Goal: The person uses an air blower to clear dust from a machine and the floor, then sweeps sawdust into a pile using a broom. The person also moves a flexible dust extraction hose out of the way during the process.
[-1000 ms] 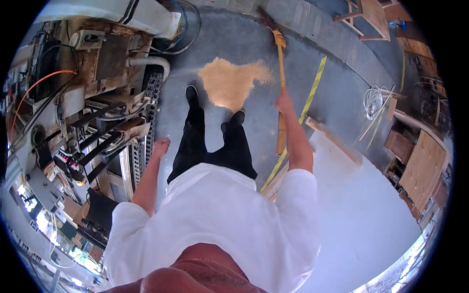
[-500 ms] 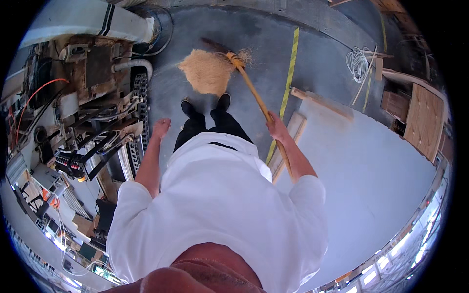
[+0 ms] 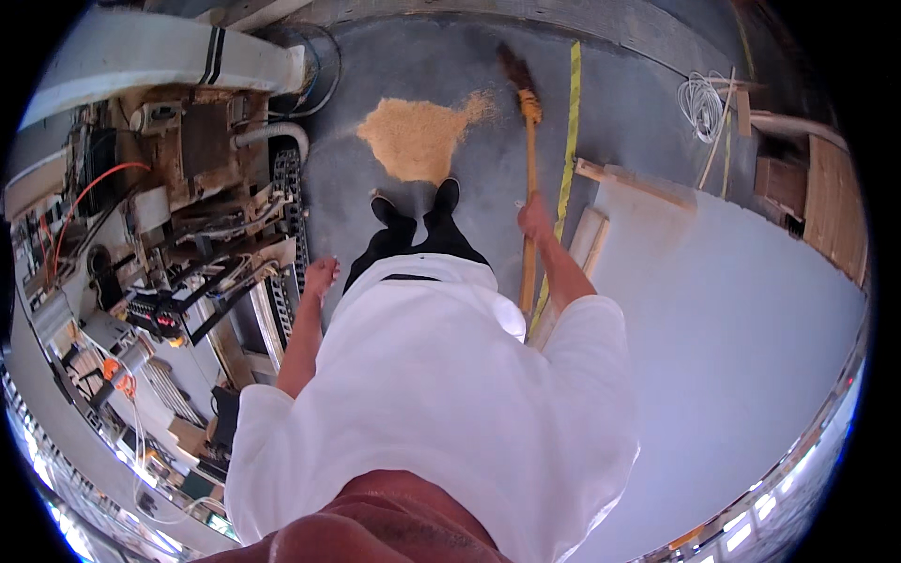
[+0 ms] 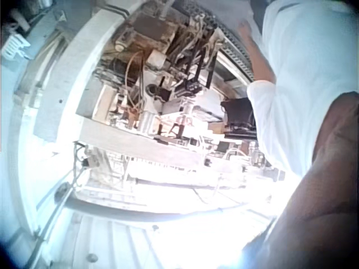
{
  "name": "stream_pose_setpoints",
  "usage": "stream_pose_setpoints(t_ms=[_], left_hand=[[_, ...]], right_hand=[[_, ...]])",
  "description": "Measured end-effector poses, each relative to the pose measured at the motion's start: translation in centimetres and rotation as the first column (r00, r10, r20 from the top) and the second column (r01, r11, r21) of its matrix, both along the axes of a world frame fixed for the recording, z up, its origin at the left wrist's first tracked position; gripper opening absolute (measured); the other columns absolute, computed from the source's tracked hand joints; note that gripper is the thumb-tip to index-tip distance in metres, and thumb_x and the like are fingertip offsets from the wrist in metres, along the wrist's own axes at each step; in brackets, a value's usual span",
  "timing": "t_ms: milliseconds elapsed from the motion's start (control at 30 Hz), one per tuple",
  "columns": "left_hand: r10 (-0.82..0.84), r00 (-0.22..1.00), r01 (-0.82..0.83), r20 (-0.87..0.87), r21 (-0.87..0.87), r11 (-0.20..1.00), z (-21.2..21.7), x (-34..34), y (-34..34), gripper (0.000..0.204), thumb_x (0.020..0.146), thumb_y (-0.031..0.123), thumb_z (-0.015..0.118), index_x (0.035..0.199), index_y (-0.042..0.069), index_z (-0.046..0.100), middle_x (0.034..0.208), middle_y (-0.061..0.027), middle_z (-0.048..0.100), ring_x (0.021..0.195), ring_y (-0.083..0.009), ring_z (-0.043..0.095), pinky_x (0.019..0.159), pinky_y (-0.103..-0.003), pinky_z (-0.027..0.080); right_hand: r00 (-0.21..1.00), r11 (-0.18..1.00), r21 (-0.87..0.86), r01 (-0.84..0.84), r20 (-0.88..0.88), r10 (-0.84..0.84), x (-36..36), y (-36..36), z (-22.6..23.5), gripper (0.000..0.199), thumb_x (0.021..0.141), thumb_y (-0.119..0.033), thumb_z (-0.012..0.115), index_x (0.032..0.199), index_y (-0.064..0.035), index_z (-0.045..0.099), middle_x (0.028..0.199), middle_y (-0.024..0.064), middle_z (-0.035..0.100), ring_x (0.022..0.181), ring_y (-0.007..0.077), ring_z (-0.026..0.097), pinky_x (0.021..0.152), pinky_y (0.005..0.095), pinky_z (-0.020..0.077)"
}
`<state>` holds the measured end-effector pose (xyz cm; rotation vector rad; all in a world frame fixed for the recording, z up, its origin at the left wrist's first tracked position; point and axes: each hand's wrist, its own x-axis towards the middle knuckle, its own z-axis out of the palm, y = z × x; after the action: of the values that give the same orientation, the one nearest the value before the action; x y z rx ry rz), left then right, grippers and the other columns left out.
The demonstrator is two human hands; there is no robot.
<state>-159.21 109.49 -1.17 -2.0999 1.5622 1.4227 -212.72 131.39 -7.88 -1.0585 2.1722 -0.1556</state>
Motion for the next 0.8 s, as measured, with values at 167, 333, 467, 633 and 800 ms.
stream_pose_setpoints(t_ms=[167,333,467,633,800], left_hand=[[0.090,0.996,-0.083,-0.012,0.264,0.961,-3.5,4.4,1.8,0.030,0.080,0.034,0.058,0.075,0.007,0.069,0.072,-0.0078,0.067,0.070,-0.0168,0.064,0.066,-0.032,0.049],[-0.220,0.974,0.225,-0.046,0.140,0.964,-3.8,-0.8,-1.3,0.031,0.082,0.033,0.058,0.082,0.004,0.068,0.075,-0.0081,0.068,0.073,-0.0175,0.064,0.068,-0.032,0.049],[-0.245,0.948,0.248,-0.202,-0.010,0.969,-0.6,-3.4,-4.7,0.035,0.085,0.033,0.059,0.095,0.001,0.069,0.082,-0.0096,0.070,0.077,-0.0188,0.065,0.073,-0.033,0.050],[-0.203,0.955,0.186,-0.218,-0.096,0.978,2.5,-0.7,-5.6,0.037,0.086,0.031,0.060,0.105,0.001,0.068,0.085,-0.0091,0.070,0.080,-0.0169,0.065,0.076,-0.030,0.050],[-0.074,0.962,0.078,-0.264,0.002,0.997,3.5,7.3,-3.5,0.032,0.086,0.027,0.060,0.104,0.001,0.068,0.084,-0.0087,0.070,0.079,-0.0152,0.065,0.075,-0.029,0.050]], right_hand=[[0.875,0.950,0.008,0.311,0.387,-0.289,7.8,4.4,5.1,0.056,0.093,-0.016,0.051,0.145,-0.0128,0.032,0.061,0.0074,0.053,0.046,0.0174,0.052,0.041,0.0320,0.0445],[0.524,0.754,0.295,0.587,0.571,-0.632,9.7,5.7,12.9,0.057,0.093,-0.014,0.052,0.146,-0.0134,0.031,0.063,0.0051,0.050,0.044,0.0137,0.048,0.036,0.0308,0.0421],[0.550,0.706,0.147,0.693,0.524,-0.650,9.2,6.9,11.4,0.055,0.094,-0.015,0.050,0.146,-0.0113,0.031,0.064,0.0053,0.051,0.045,0.0138,0.049,0.036,0.0310,0.0420],[0.760,0.761,-0.083,0.643,0.183,-0.623,5.8,4.9,3.7,0.048,0.088,-0.015,0.054,0.135,-0.0061,0.048,0.066,0.0133,0.061,0.053,0.0248,0.060,0.048,0.0374,0.0494],[0.978,0.966,0.236,0.101,-0.203,-0.053,5.6,6.9,-7.3,0.033,0.091,-0.029,0.049,0.107,-0.0031,0.064,0.073,0.0106,0.066,0.075,0.0266,0.066,0.064,0.0424,0.0522]])
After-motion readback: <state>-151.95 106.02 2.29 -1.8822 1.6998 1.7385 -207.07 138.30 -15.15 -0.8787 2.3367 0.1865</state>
